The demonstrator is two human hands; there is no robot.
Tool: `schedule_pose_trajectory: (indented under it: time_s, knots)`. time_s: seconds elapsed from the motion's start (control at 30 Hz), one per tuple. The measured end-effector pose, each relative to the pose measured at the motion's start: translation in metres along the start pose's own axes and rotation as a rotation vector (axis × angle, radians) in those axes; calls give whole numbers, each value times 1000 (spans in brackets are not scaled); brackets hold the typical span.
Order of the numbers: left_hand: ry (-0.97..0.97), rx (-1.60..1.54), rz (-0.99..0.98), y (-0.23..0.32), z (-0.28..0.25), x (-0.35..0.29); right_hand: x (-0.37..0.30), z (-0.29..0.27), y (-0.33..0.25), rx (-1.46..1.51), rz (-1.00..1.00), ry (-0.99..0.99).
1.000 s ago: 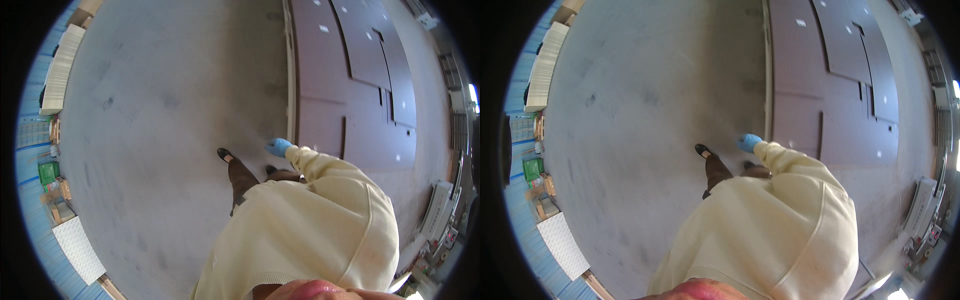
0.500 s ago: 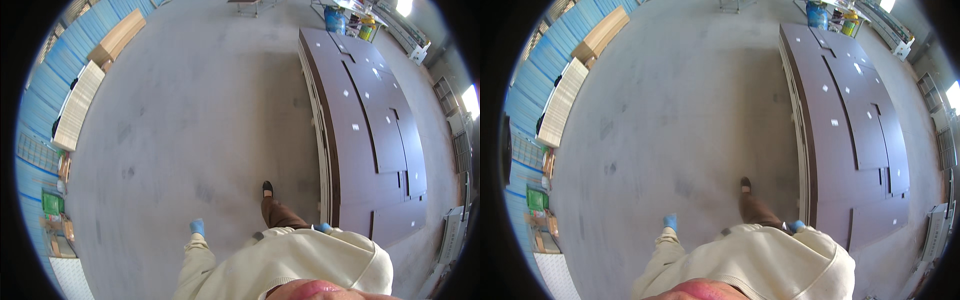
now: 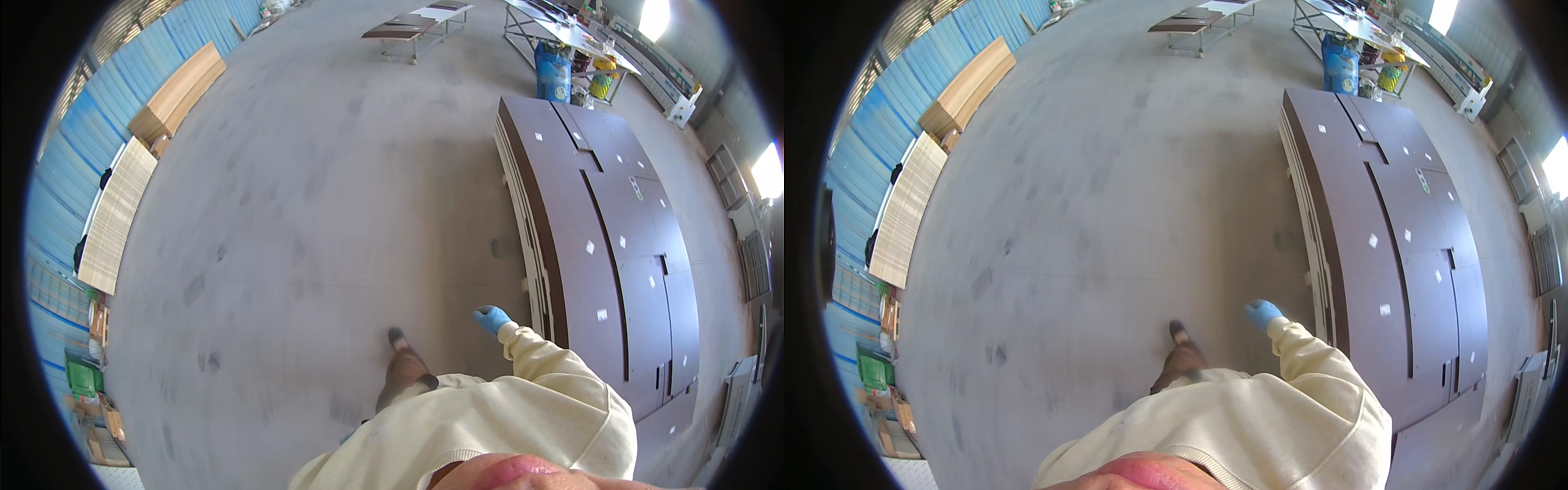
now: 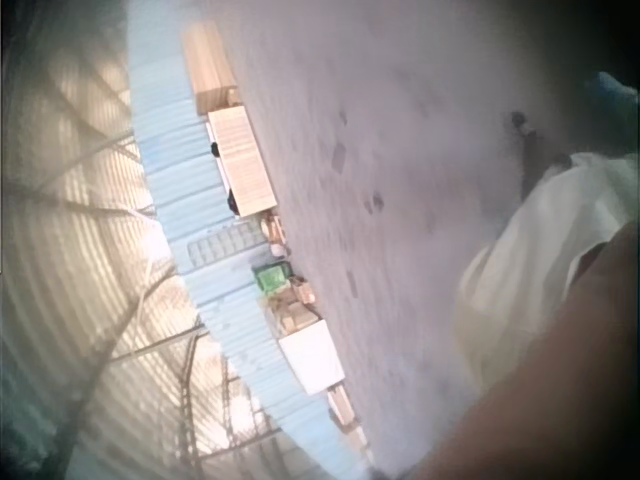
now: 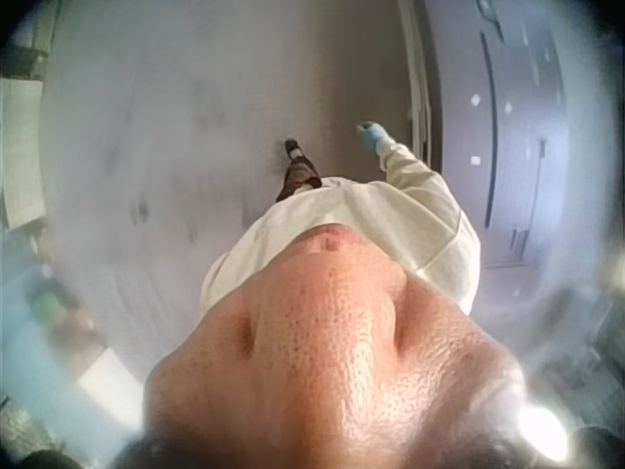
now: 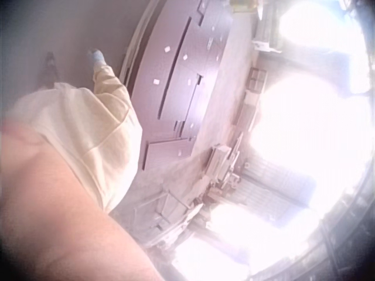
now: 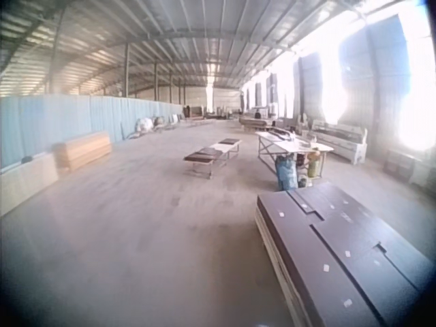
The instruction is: The person wipes brown wood panels with a cloth, occasionally pouring liquid from a bottle onto the cloth. They flip panels to clean both sides, stack cleaned panels, and move around the workspace to retrieve and place panels.
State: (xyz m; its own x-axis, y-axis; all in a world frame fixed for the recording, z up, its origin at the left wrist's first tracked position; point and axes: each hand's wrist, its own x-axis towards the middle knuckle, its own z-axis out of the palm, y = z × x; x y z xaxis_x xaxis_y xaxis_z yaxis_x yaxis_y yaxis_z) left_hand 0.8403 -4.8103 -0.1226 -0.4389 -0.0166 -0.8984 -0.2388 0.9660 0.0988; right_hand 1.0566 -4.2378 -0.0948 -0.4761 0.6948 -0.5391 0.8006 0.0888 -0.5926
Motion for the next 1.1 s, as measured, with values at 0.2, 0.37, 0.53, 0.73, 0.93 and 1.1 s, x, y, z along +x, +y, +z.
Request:
schedule_pose_trajectory:
  time_s: [0.2, 0.37, 0.53, 0.73, 0.93, 1.1]
  knots:
    - [-49, 959, 212, 205, -145, 134, 172, -26, -89, 69, 41, 44]
    - [281, 1153, 431, 529, -295, 234, 237, -26, -51, -508, 191, -356]
    - [41, -419, 559, 888, -375, 266, 313, -58, -45, -178, 540, -332]
    - [-85, -487, 690, 1124, -390, 306, 508, -152, -118, -188, 536, -308]
    - [-167, -255, 126, 1156, -396, 359, 785, -342, -297, -33, 425, -10]
    - [2, 1010, 481, 1227, -450, 393, 1007, -471, -438, 105, 129, 220]
